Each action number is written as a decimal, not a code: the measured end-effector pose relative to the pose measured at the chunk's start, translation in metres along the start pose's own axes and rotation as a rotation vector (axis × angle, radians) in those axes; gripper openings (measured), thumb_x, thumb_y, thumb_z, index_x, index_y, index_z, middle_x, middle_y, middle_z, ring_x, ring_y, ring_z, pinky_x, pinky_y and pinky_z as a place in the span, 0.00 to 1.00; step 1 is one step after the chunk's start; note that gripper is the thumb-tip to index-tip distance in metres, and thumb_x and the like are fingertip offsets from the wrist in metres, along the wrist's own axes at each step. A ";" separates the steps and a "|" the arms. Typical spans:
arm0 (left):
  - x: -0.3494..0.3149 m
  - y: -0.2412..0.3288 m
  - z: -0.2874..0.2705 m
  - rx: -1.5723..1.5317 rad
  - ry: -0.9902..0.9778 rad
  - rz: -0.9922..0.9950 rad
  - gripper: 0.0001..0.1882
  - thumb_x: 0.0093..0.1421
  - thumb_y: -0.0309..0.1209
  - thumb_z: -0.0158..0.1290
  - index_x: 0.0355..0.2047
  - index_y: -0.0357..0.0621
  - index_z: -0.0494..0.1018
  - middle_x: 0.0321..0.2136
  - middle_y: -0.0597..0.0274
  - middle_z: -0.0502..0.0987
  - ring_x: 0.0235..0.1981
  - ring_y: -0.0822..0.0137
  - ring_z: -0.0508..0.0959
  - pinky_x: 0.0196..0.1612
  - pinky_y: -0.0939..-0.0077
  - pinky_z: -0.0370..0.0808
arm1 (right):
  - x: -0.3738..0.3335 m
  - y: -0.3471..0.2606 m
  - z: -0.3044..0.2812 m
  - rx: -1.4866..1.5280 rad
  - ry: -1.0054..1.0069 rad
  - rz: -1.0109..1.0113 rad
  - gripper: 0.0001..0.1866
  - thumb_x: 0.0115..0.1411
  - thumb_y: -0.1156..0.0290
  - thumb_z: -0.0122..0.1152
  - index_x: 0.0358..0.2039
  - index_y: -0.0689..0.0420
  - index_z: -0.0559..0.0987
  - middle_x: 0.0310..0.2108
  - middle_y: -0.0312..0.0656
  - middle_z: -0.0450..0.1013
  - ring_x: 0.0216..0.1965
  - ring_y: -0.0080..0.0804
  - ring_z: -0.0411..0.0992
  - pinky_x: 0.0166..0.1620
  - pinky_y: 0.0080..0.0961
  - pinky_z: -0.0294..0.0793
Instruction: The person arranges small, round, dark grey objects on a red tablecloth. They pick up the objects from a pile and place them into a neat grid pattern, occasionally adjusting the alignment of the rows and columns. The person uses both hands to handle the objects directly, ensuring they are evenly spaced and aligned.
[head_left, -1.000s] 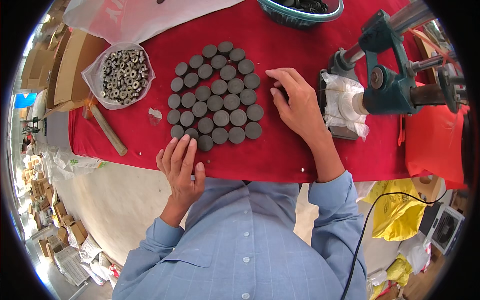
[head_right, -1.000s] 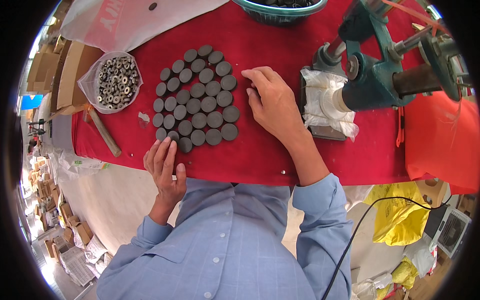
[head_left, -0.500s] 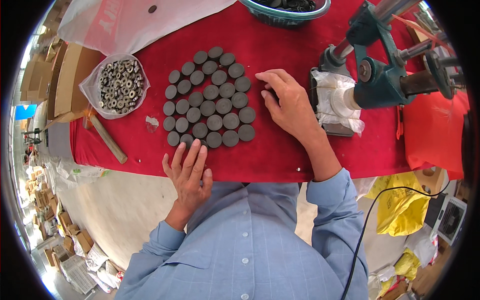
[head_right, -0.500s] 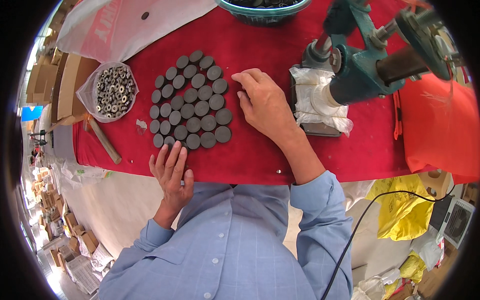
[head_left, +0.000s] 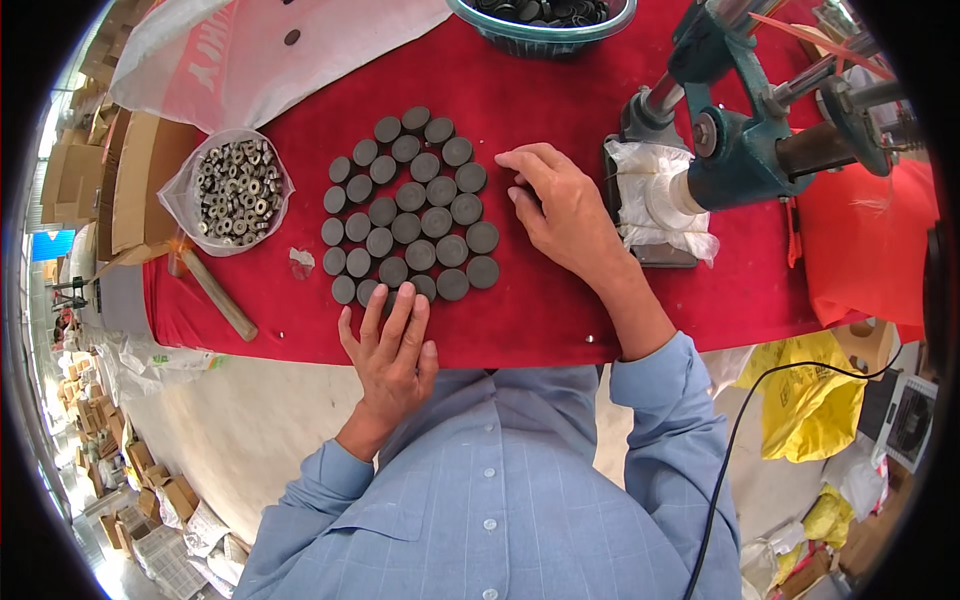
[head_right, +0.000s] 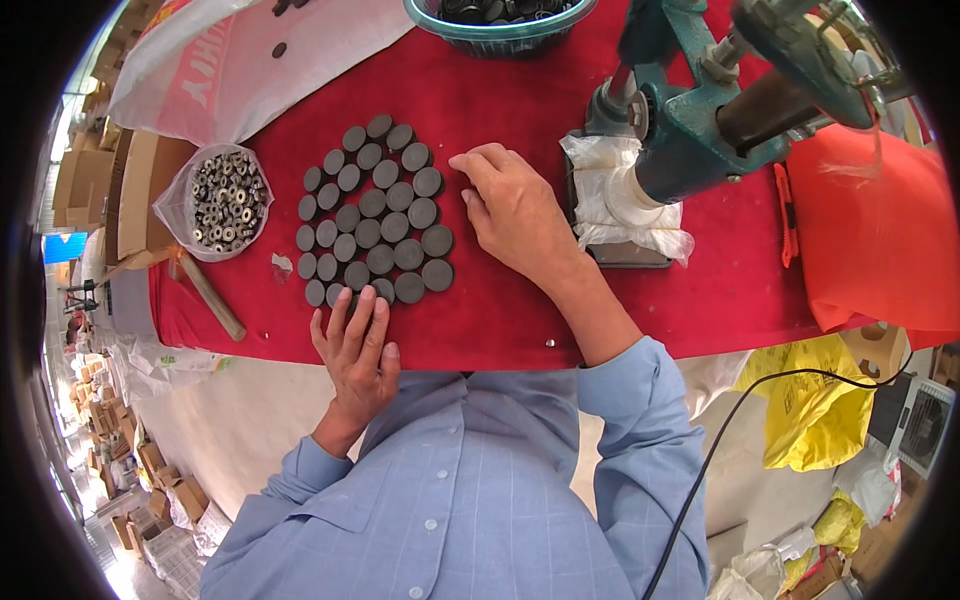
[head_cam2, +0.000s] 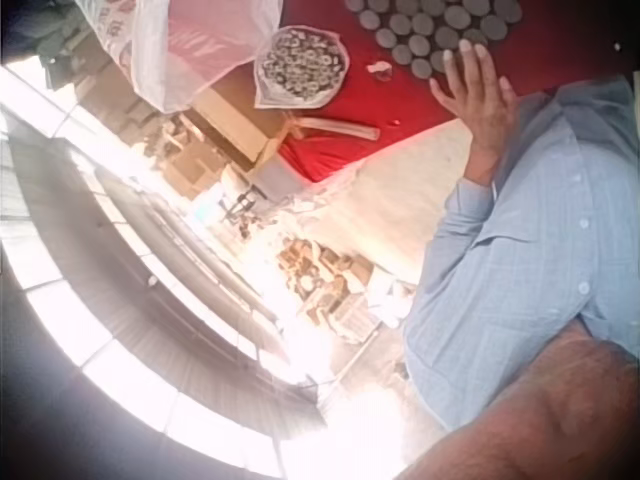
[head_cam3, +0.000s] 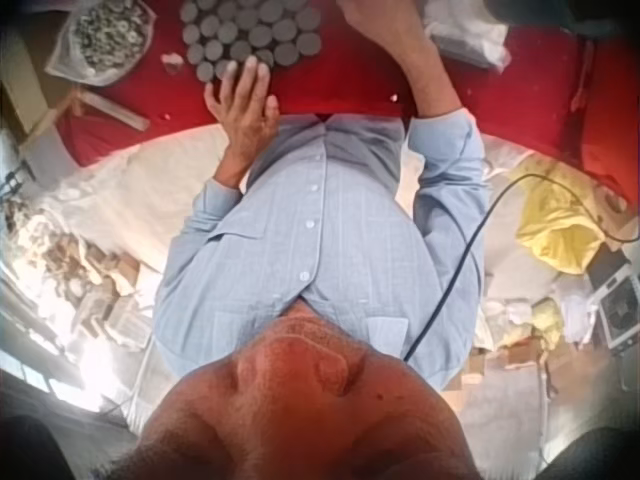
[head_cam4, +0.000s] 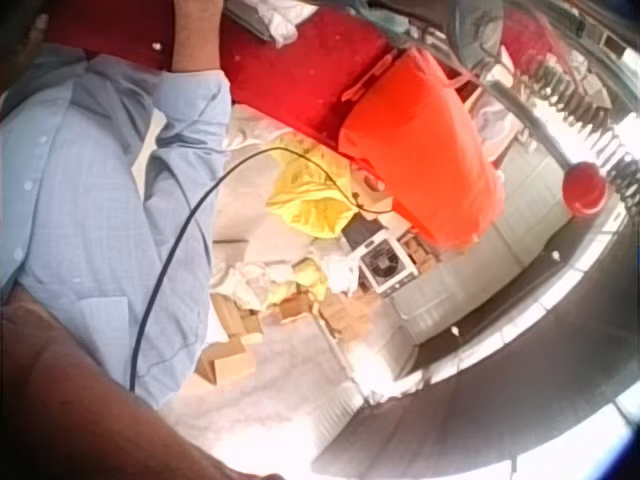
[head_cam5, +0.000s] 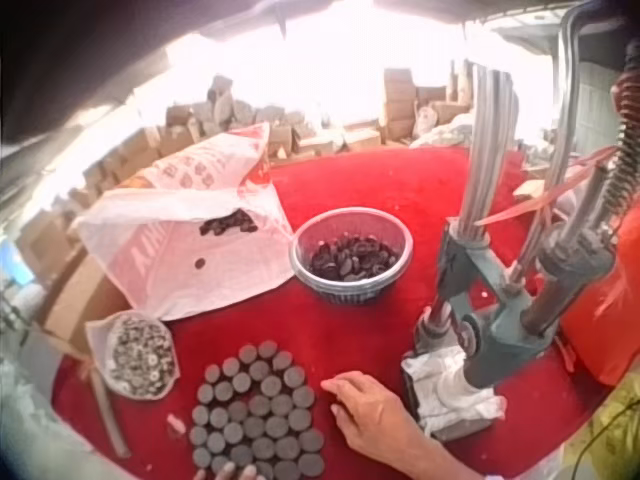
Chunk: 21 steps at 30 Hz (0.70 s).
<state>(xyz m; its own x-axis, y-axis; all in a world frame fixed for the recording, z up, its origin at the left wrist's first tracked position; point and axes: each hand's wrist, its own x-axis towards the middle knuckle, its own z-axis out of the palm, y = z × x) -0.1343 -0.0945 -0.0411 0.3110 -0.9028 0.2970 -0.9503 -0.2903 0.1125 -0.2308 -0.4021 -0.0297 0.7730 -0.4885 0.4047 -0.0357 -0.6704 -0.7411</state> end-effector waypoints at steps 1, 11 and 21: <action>0.001 0.000 -0.001 0.001 -0.003 -0.008 0.29 0.71 0.37 0.53 0.71 0.45 0.76 0.75 0.60 0.71 0.78 0.50 0.63 0.78 0.35 0.43 | 0.000 0.000 0.000 -0.004 0.003 -0.004 0.17 0.64 0.81 0.65 0.54 0.63 0.81 0.50 0.50 0.79 0.52 0.53 0.80 0.55 0.46 0.82; 0.029 0.027 -0.015 0.018 -0.056 0.086 0.31 0.68 0.37 0.57 0.71 0.46 0.76 0.76 0.64 0.70 0.80 0.52 0.60 0.79 0.34 0.38 | 0.000 0.005 0.001 -0.019 0.022 -0.043 0.16 0.64 0.81 0.65 0.53 0.62 0.81 0.50 0.50 0.79 0.52 0.53 0.79 0.55 0.46 0.81; 0.020 0.022 -0.001 -0.036 -0.079 0.065 0.33 0.67 0.35 0.57 0.73 0.48 0.74 0.76 0.63 0.70 0.81 0.53 0.60 0.79 0.32 0.36 | -0.003 0.004 0.001 -0.009 0.021 -0.028 0.17 0.63 0.81 0.66 0.53 0.63 0.81 0.50 0.49 0.79 0.51 0.53 0.79 0.55 0.46 0.82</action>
<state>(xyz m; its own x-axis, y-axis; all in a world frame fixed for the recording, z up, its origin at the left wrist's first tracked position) -0.1491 -0.1187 -0.0321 0.2448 -0.9422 0.2290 -0.9669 -0.2196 0.1299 -0.2325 -0.4031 -0.0340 0.7606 -0.4807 0.4365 -0.0197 -0.6890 -0.7245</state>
